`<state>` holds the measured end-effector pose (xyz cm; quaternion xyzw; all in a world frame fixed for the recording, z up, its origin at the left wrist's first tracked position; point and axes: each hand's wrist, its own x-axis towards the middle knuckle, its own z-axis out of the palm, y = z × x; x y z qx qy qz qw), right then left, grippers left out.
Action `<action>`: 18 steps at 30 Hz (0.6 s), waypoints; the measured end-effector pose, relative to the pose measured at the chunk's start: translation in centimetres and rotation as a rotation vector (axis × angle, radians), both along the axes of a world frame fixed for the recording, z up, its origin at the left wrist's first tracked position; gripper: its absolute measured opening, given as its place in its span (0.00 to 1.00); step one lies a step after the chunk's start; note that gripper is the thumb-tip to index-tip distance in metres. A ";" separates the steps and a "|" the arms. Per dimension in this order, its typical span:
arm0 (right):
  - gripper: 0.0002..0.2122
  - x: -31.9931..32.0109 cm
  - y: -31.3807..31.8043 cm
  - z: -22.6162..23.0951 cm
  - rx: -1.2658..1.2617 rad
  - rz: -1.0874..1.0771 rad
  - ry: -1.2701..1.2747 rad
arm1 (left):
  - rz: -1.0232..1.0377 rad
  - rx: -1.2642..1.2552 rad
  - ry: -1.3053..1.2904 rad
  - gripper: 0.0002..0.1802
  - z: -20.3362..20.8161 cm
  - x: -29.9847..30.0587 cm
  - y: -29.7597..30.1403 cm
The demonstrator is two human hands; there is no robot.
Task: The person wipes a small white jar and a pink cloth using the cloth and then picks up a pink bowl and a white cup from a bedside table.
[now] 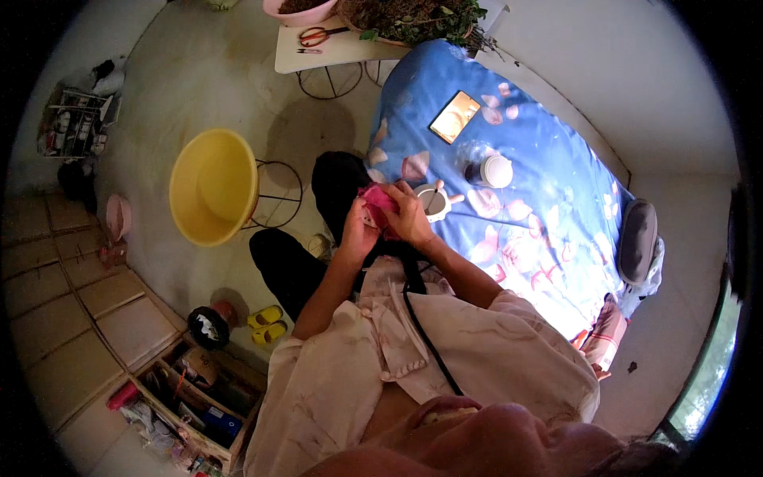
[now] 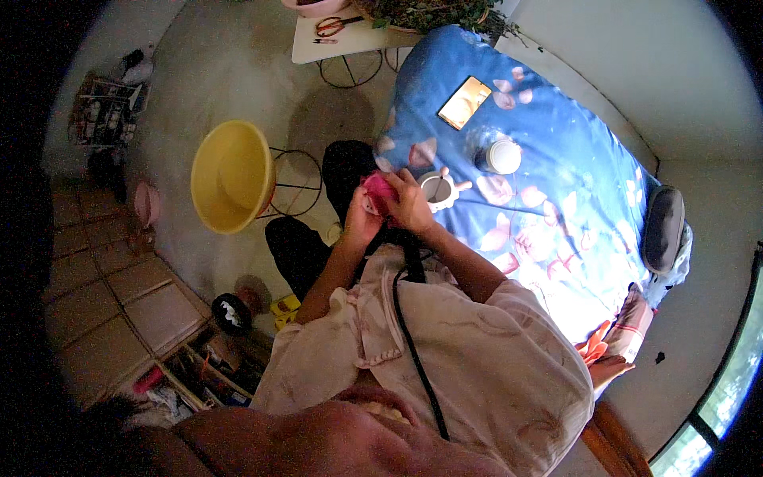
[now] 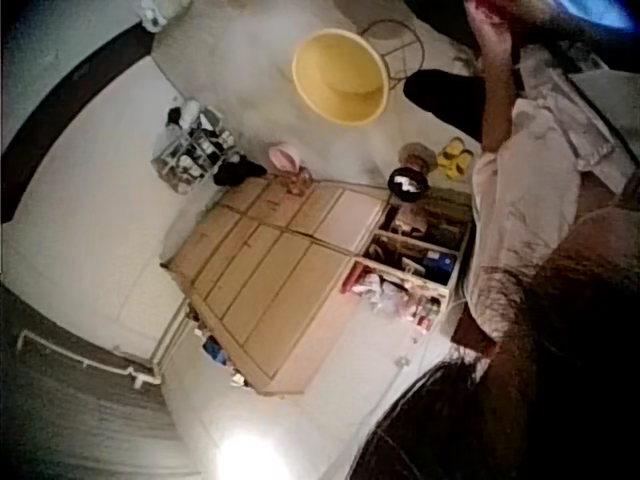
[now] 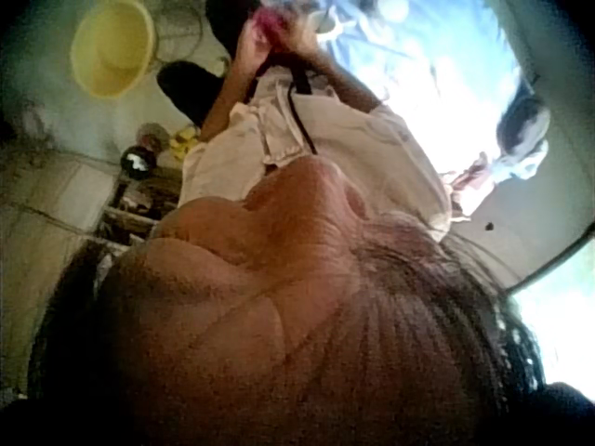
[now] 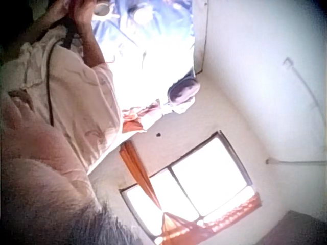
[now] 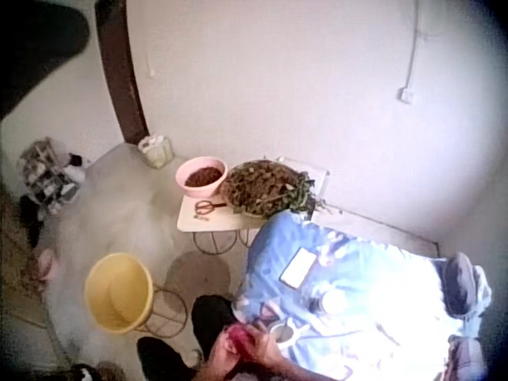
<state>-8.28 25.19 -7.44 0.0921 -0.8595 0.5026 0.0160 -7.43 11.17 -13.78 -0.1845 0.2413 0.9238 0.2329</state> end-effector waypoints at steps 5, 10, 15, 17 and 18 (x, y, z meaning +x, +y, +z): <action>0.17 1.6 -0.1 1.1 -0.032 0.031 0.039 | 0.006 -0.006 0.026 0.27 1.3 -0.5 0.0; 0.16 1.4 -0.1 0.2 -0.019 0.028 0.040 | -0.014 0.113 0.027 0.34 1.3 -0.2 -0.6; 0.13 -1.7 -1.4 0.7 0.132 0.018 0.040 | 0.039 -0.071 -0.084 0.34 1.4 -0.1 -0.1; 0.13 -2.5 -1.6 -0.3 0.173 0.008 0.045 | 0.063 -0.046 -0.048 0.35 1.7 0.1 0.5; 0.13 -2.2 -1.5 -0.7 0.185 0.000 0.049 | 0.079 -0.019 -0.030 0.35 1.8 0.1 0.6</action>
